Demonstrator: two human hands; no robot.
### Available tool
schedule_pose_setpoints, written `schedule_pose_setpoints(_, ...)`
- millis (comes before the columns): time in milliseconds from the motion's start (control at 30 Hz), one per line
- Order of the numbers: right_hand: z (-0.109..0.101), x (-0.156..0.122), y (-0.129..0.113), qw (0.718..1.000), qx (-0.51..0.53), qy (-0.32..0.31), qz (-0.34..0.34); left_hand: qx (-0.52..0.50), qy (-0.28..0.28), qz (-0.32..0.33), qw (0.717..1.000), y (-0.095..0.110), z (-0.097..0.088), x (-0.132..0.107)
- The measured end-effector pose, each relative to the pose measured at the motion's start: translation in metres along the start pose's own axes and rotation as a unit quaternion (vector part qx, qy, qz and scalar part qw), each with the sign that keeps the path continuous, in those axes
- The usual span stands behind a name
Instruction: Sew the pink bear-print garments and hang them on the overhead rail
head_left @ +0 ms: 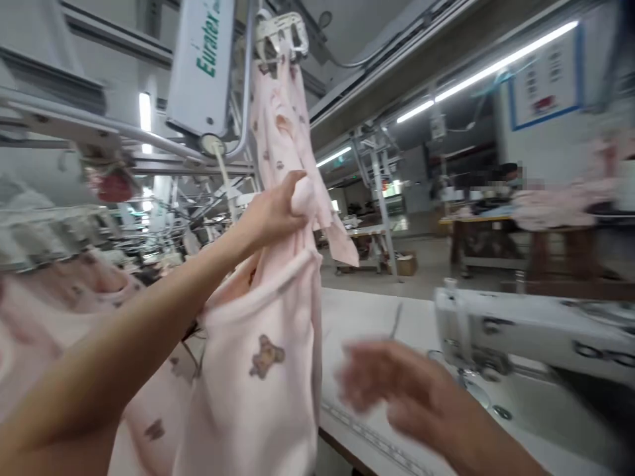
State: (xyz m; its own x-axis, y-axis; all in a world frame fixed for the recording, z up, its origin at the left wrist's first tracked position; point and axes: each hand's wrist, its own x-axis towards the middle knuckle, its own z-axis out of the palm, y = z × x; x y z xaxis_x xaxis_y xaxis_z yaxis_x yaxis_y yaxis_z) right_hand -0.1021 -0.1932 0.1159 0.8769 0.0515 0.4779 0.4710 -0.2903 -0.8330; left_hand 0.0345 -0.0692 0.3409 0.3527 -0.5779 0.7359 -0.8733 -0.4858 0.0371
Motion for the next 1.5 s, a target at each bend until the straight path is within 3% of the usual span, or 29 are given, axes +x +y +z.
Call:
schedule_pose_setpoints(33,-0.002,0.016,-0.016,0.996,0.081,0.032,-0.017,0.054,-0.005,0.023,0.998,0.022,0.007,0.003)
schedule_pose_setpoints(100,-0.009,0.042,-0.034,0.983,0.096,0.153,-0.015,0.115,-0.015,0.061,0.991,0.059,0.017,0.0)
schedule_pose_setpoints(200,-0.026,0.047,-0.025,0.97,0.112,0.217,0.004,0.141,-0.019,0.078,0.987,0.077,0.027,-0.02)
schedule_pose_setpoints(300,-0.041,0.008,0.009,0.946,0.261,0.179,0.066,0.163,-0.076,0.02,0.983,0.047,0.056,-0.059)
schedule_pose_setpoints(367,-0.043,-0.027,0.034,0.923,0.326,0.163,0.126,0.187,-0.207,-0.019,0.96,0.018,0.091,-0.096)
schedule_pose_setpoints(433,-0.037,-0.054,0.056,0.917,0.316,0.182,0.161,0.176,-0.324,0.006,0.929,-0.001,0.13,-0.133)
schedule_pose_setpoints(500,-0.024,-0.07,0.073,0.915,0.284,0.224,0.177,0.093,-0.307,0.033,0.947,0.0,0.164,-0.161)
schedule_pose_setpoints(567,-0.012,-0.077,0.082,0.908,0.275,0.262,0.18,-0.072,-0.292,0.037,0.953,0.018,0.189,-0.177)
schedule_pose_setpoints(600,-0.008,-0.079,0.085,0.905,0.266,0.28,0.177,-0.166,-0.307,0.024,0.937,0.03,0.2,-0.181)
schedule_pose_setpoints(667,-0.004,-0.085,0.086,0.91,0.212,0.309,0.176,-0.321,-0.355,-0.027,0.877,0.054,0.218,-0.184)
schedule_pose_setpoints(733,-0.008,-0.093,0.085,0.923,0.105,0.313,0.196,-0.408,-0.368,-0.076,0.832,0.069,0.231,-0.185)
schedule_pose_setpoints(900,-0.029,-0.105,0.077,0.923,-0.138,0.315,0.173,-0.476,-0.337,-0.052,0.81,0.073,0.247,-0.19)
schedule_pose_setpoints(967,-0.034,-0.099,0.076,0.929,-0.164,0.286,0.167,-0.481,-0.339,-0.079,0.805,0.072,0.248,-0.19)
schedule_pose_setpoints(1067,-0.037,-0.088,0.077,0.934,-0.156,0.257,0.194,-0.472,-0.361,-0.169,0.786,0.073,0.247,-0.189)
schedule_pose_setpoints(1133,-0.04,-0.083,0.079,0.931,-0.153,0.255,0.214,-0.464,-0.389,-0.177,0.776,0.071,0.247,-0.189)
schedule_pose_setpoints(1233,-0.051,-0.076,0.085,0.938,-0.064,0.222,0.26,-0.455,-0.397,-0.094,0.791,0.064,0.25,-0.191)
schedule_pose_setpoints(1333,-0.062,-0.071,0.097,0.928,0.133,0.154,0.313,-0.439,-0.341,-0.014,0.831,0.056,0.254,-0.198)
schedule_pose_setpoints(1433,-0.065,-0.067,0.109,0.897,0.272,0.087,0.337,-0.432,-0.287,-0.002,0.855,0.051,0.259,-0.206)
schedule_pose_setpoints(1500,-0.062,-0.067,0.115,0.882,0.322,0.074,0.337,-0.435,-0.272,-0.011,0.858,0.05,0.262,-0.211)
